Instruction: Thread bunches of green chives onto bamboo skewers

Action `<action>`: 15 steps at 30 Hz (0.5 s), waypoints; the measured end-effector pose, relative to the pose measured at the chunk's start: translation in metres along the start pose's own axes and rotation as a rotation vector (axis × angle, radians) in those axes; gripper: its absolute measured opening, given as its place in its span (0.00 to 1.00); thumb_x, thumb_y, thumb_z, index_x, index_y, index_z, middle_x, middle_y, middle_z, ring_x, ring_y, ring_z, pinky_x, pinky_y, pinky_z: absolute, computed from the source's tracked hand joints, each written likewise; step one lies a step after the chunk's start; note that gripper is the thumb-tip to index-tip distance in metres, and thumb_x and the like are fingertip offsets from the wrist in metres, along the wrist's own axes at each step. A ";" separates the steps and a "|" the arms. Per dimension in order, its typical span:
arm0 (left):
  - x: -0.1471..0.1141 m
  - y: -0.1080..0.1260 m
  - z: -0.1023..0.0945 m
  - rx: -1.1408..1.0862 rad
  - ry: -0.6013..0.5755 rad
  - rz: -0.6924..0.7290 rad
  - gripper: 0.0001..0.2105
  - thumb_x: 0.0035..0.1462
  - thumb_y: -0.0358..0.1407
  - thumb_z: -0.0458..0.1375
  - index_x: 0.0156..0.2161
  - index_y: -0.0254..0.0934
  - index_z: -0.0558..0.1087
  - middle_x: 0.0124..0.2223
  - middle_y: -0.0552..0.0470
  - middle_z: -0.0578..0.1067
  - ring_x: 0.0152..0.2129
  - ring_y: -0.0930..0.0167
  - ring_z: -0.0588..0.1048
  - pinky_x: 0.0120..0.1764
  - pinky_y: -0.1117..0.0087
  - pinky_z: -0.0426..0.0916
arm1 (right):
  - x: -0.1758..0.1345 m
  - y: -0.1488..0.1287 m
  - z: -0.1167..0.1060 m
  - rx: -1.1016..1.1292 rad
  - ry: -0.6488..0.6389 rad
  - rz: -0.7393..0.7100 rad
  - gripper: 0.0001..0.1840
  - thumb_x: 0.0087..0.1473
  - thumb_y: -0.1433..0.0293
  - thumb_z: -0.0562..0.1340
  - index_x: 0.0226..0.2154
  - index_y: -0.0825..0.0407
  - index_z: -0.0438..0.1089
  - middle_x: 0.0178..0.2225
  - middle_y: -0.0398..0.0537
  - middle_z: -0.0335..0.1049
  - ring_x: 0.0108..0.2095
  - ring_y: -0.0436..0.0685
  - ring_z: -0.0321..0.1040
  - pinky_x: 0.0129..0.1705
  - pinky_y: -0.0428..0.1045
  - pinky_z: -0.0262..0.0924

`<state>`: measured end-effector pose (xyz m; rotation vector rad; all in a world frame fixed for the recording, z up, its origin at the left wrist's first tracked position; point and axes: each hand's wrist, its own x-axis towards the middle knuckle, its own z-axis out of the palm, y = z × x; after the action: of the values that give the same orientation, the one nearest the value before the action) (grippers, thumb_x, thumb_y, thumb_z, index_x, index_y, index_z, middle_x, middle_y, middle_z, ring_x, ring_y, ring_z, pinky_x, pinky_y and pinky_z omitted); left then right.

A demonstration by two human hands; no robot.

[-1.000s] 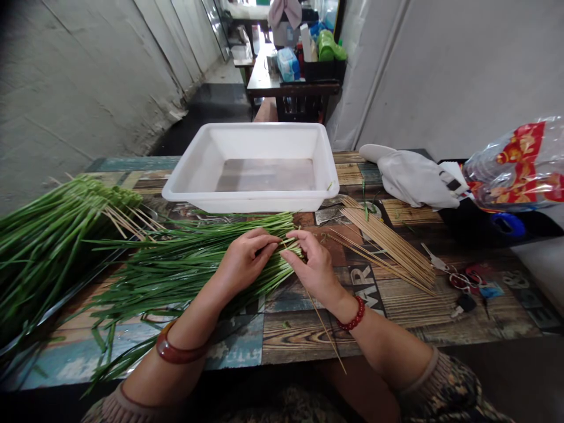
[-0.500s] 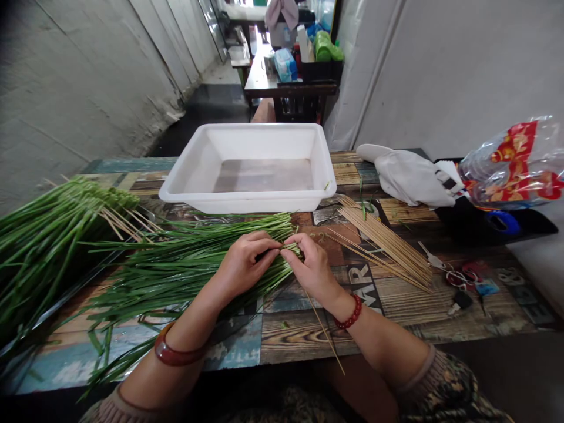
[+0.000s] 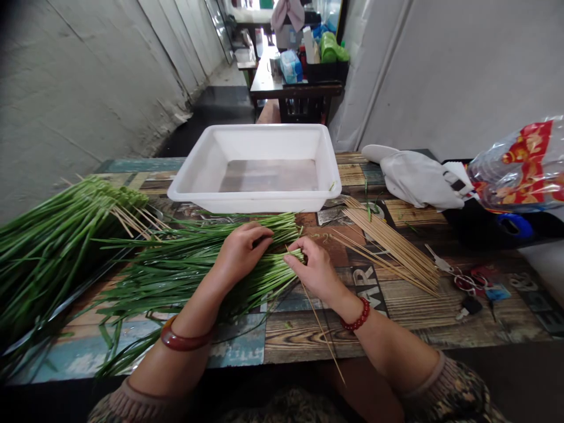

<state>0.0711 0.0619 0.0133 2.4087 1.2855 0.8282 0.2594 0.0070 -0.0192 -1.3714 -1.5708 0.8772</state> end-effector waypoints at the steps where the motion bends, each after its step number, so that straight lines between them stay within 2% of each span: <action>1: 0.000 0.000 0.002 0.033 -0.026 0.015 0.04 0.56 0.30 0.59 0.36 0.36 0.77 0.34 0.48 0.76 0.31 0.69 0.73 0.36 0.69 0.67 | 0.000 0.000 0.000 -0.008 0.006 -0.002 0.07 0.52 0.65 0.62 0.34 0.51 0.69 0.32 0.46 0.73 0.32 0.54 0.68 0.36 0.49 0.62; 5: 0.001 0.000 0.007 0.165 -0.094 0.023 0.05 0.54 0.33 0.62 0.36 0.37 0.78 0.35 0.47 0.74 0.34 0.66 0.72 0.38 0.65 0.66 | 0.000 0.001 0.001 -0.018 0.004 0.006 0.07 0.51 0.66 0.62 0.34 0.51 0.69 0.32 0.46 0.73 0.31 0.54 0.68 0.34 0.48 0.62; 8: 0.002 0.000 0.009 0.194 -0.088 0.036 0.04 0.55 0.32 0.60 0.33 0.37 0.78 0.35 0.47 0.73 0.34 0.66 0.70 0.38 0.65 0.65 | 0.001 0.003 0.002 -0.014 0.010 0.007 0.07 0.51 0.66 0.62 0.33 0.51 0.69 0.32 0.46 0.73 0.31 0.54 0.69 0.35 0.49 0.62; 12: 0.003 0.003 0.008 0.060 0.016 0.050 0.05 0.55 0.26 0.57 0.30 0.35 0.73 0.35 0.48 0.73 0.34 0.68 0.70 0.38 0.67 0.65 | 0.001 0.004 0.003 0.013 0.028 -0.008 0.08 0.52 0.65 0.63 0.34 0.51 0.69 0.32 0.46 0.73 0.33 0.55 0.70 0.37 0.49 0.64; 15: 0.002 0.005 0.007 -0.104 0.068 0.001 0.05 0.53 0.24 0.55 0.30 0.35 0.70 0.31 0.52 0.71 0.29 0.72 0.69 0.34 0.71 0.65 | 0.001 -0.001 0.002 0.043 0.037 -0.011 0.10 0.53 0.64 0.63 0.38 0.51 0.71 0.36 0.48 0.75 0.35 0.56 0.71 0.39 0.50 0.65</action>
<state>0.0792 0.0605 0.0106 2.3191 1.2330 0.9602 0.2571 0.0077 -0.0195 -1.3402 -1.5212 0.8696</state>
